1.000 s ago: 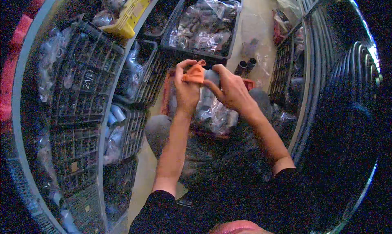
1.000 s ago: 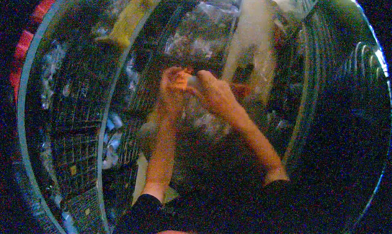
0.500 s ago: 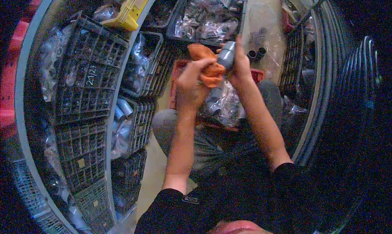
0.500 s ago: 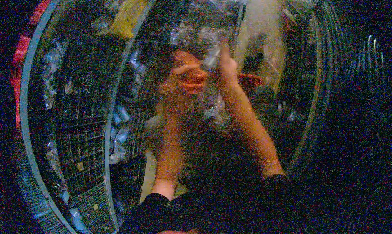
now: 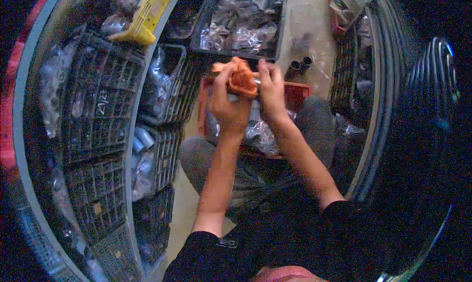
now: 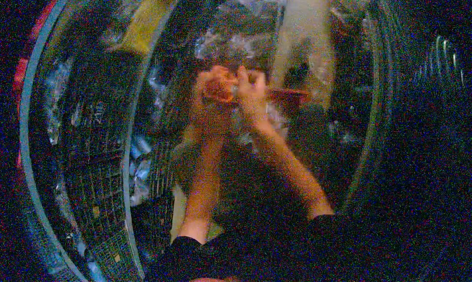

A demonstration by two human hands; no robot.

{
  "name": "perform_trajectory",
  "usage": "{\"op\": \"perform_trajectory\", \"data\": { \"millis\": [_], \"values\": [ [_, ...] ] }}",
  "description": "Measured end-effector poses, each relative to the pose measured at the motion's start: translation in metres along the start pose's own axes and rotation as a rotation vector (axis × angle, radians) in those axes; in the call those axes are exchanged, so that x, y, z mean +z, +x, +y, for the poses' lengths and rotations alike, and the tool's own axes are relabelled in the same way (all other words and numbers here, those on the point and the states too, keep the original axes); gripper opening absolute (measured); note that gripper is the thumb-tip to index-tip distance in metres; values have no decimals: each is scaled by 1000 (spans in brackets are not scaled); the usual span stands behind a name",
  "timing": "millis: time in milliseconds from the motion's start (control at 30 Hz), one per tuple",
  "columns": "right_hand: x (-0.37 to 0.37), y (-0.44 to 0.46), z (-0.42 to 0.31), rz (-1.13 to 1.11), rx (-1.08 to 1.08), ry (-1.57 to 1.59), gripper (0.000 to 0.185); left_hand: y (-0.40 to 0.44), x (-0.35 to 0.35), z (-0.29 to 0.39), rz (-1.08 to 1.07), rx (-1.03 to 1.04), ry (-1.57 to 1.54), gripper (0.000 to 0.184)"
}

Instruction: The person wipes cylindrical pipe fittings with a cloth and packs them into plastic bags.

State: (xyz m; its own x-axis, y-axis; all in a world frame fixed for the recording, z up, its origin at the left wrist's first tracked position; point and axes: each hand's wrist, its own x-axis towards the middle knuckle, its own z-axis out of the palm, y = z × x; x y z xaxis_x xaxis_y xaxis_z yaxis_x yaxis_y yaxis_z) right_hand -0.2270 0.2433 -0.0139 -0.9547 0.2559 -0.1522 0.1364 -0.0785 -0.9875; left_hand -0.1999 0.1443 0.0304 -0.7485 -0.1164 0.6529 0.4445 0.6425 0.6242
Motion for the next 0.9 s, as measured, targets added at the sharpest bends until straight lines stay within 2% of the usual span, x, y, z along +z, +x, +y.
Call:
{"op": "perform_trajectory", "data": {
  "millis": [67, 133, 167, 200, 267, 300, 333, 367, 400, 433, 467, 533, 567, 600, 667, 733, 767, 800, 833, 867, 900],
  "values": [
    [-5, 0, 36, -83, -34, 189, 44, -2, 2, 2, 37, 80, 67, 63],
    [0, -35, -38, -331, 554, 877, 42, -8, 0, 6, 39, 119, 117, 63],
    [0, -45, -71, -346, 564, 928, 38, -10, -2, 10, 22, 120, 131, 63],
    [-5, -31, -45, -336, 559, 934, 38, -13, -4, 13, 4, 122, 145, 63],
    [-15, 10, 24, -469, 221, 318, 42, -17, -2, -6, -44, 7, 28, 64],
    [-14, 7, 10, -374, 122, 99, 47, -22, 4, -24, -72, -57, -54, 64],
    [-15, 8, 9, -366, 116, 100, 47, -27, 9, -42, -94, -122, -132, 64],
    [-17, 11, 7, -327, 110, 21, 48, -31, 14, -52, -152, -57, 208, 67],
    [-18, 13, 8, -291, 113, -58, 48, -27, 12, -32, -80, -17, 197, 69],
    [-12, 16, 19, -318, 155, 245, 48, -22, 9, -11, -9, 25, 187, 71],
    [-14, 19, 21, -319, 153, 246, 48, -17, 6, 9, 62, 66, 180, 72],
    [-18, 24, 21, -367, 274, 239, 46, -12, 6, 16, -13, 32, 94, 64],
    [-31, 18, -16, -507, 195, 255, 24, -5, 1, 23, -59, 11, 108, 59],
    [-32, 15, -19, -512, 191, 256, 24, 1, -3, 29, -106, -9, 122, 54],
    [-35, 7, -20, -387, -208, -364, 25, -5, 2, 10, -141, -258, -234, 49],
    [-36, -1, -29, -421, -157, -306, 26, -19, 19, -53, -149, -662, -669, 34],
    [-37, 4, -17, -441, -628, -369, 31, -13, 21, -71, -173, -760, -903, 28],
    [-38, 9, -14, -446, -1102, -414, 39, -4, 13, -57, -142, -792, -1070, 22],
    [-40, 12, -10, -507, -1120, -433, 51, 6, 5, -44, -108, -826, -1237, 20],
    [-42, 14, -9, -505, -1120, -423, 51, -1, 7, -62, -109, -825, -1227, 20],
    [-45, 14, -8, -480, -968, -267, 52, -2, 8, -74, -71, -756, -1138, 21]
  ]
}}
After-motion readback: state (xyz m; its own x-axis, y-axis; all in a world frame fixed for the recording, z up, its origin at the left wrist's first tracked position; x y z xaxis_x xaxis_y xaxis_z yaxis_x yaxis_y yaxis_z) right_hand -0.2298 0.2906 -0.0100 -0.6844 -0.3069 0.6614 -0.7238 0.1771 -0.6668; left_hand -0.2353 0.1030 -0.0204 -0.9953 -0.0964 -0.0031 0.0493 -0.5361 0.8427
